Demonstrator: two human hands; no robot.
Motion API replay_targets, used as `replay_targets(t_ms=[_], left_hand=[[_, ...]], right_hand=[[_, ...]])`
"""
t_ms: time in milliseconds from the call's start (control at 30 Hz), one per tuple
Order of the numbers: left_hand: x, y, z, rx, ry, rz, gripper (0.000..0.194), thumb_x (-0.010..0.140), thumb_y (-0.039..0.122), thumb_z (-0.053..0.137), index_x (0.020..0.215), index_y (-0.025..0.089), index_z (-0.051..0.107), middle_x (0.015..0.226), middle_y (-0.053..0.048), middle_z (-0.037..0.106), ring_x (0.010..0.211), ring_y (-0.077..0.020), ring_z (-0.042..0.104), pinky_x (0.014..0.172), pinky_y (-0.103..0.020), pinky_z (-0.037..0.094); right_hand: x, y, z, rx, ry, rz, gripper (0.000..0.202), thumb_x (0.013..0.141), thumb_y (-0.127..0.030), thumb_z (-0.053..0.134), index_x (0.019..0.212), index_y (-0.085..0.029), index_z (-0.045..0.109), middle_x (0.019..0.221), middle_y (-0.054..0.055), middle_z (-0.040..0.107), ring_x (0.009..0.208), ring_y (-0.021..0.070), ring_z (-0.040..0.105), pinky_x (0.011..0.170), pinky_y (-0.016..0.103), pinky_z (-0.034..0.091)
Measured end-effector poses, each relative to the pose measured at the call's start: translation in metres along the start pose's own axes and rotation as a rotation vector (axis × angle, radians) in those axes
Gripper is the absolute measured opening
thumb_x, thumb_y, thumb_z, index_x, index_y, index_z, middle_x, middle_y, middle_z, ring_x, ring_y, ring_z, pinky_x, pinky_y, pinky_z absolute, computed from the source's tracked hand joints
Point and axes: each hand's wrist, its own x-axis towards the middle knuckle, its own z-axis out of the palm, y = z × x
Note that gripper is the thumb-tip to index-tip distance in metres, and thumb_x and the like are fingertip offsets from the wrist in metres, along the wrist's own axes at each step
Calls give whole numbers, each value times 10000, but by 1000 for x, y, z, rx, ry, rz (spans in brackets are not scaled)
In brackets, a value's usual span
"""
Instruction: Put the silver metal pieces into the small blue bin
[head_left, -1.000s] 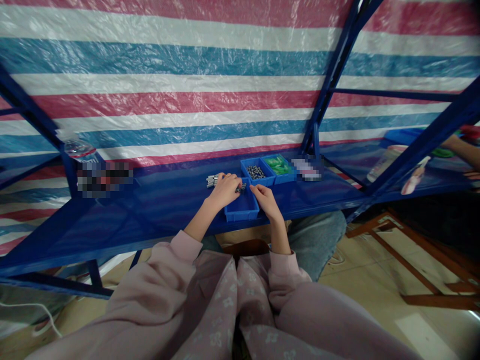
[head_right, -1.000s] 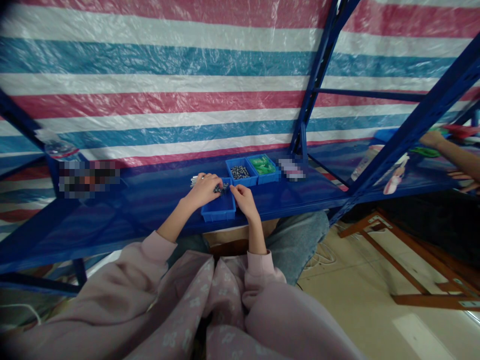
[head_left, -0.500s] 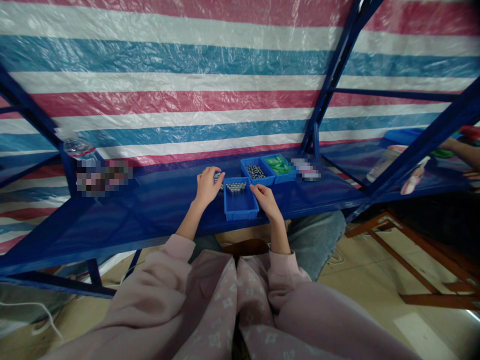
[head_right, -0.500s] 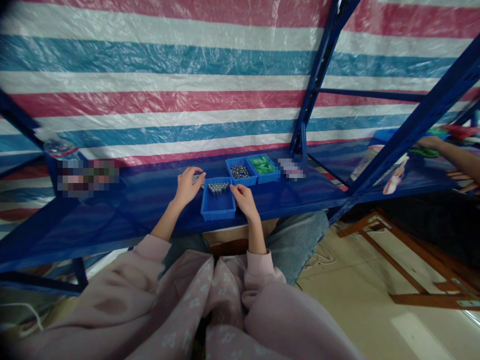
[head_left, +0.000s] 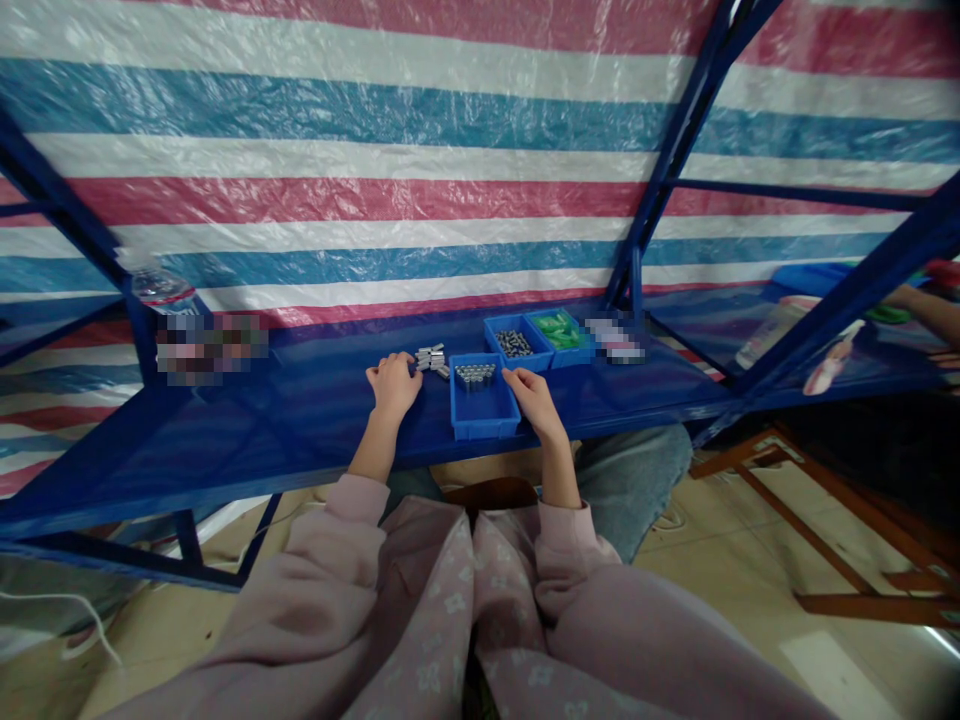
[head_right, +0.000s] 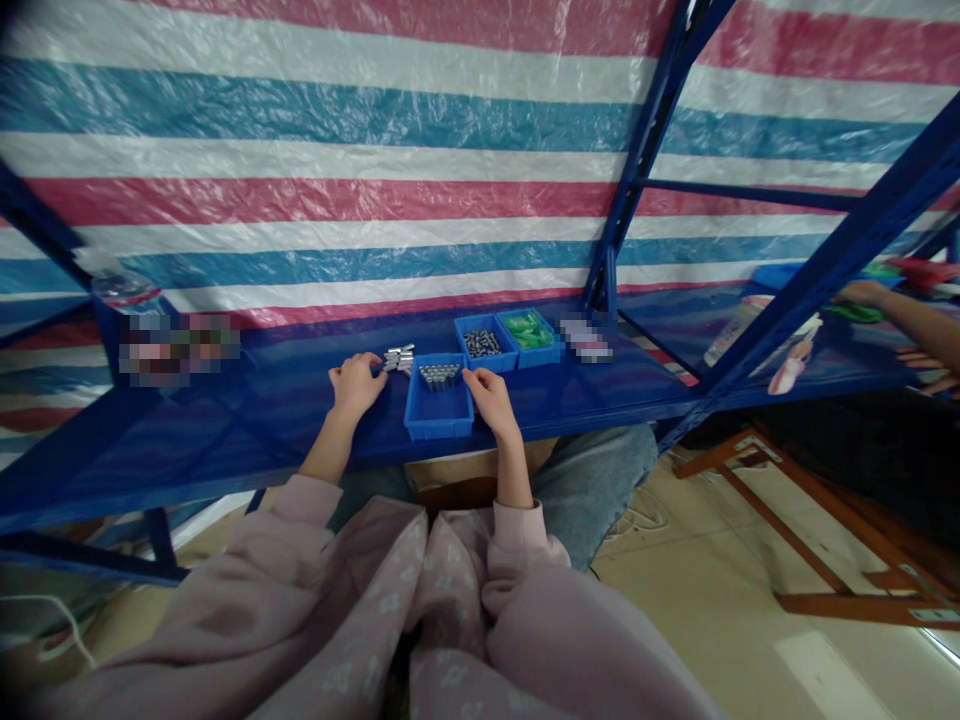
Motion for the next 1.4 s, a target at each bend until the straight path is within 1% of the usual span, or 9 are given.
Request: replay_targets(t_ms=[133,300,500,700,900,1033,1200,1300,1400], left_hand=[[0,-3,1,6,-38,-8,207,816,248,504,935,214,671,1067,-107,660,1068,-304,555,899,-469,353],[-5,-6,0,-40,-40,-1,249,821,204,485,967,244,682,1130,-86,665,1085,-296,552,905,-470,358],[-6,-7,-3,-54,-37,21,196,836,306,548,951,239,692,1098,-83,672,1075,-310,565,913,-471,336],[-3,-10,-8,-43,-37,37,182,850,343,553,900,250,701,1037,-54,703,1021,-268,594,919,-434,320],[4,-20,-8,-211,-61,-88,229,823,413,575,909,259,721,946,-45,724,946,-259,632,864,-394,391],[10,-23,-3,-367,-44,-77,220,790,385,606,876,222,725,843,-45,726,846,-225,654,772,-319,444],[11,-12,-7,-568,21,55,216,761,370,620,807,181,716,804,-40,730,774,-195,658,740,-281,477],[9,1,-18,-644,82,124,220,755,370,626,795,171,712,796,-40,728,761,-188,655,745,-285,485],[6,19,-31,-697,92,210,216,764,364,628,801,167,710,793,-44,722,754,-183,648,726,-291,487]], right_hand=[[1,1,0,4,3,1,465,734,-582,619,564,-221,381,469,-67,335,430,86,314,406,239,244],[1,4,-1,4,-4,8,456,746,-574,613,577,-221,379,476,-69,343,427,84,324,407,238,246],[1,2,-1,5,0,-2,453,749,-562,617,575,-221,376,471,-70,343,424,83,323,408,237,242],[0,2,0,15,0,14,455,741,-562,630,574,-220,380,460,-74,340,418,81,310,406,239,233],[0,3,0,32,-6,15,449,749,-552,633,575,-217,389,455,-77,341,409,77,304,403,238,221],[1,4,0,44,-5,18,457,733,-562,643,572,-217,391,457,-76,345,411,76,302,401,237,219],[2,4,0,60,-11,19,464,733,-561,646,570,-217,380,463,-79,328,410,72,292,396,236,205],[1,4,0,50,-13,19,463,737,-565,640,572,-218,382,467,-78,328,411,73,293,394,237,207],[1,4,0,40,-10,15,459,745,-561,634,576,-217,382,472,-77,328,416,74,301,397,235,216]])
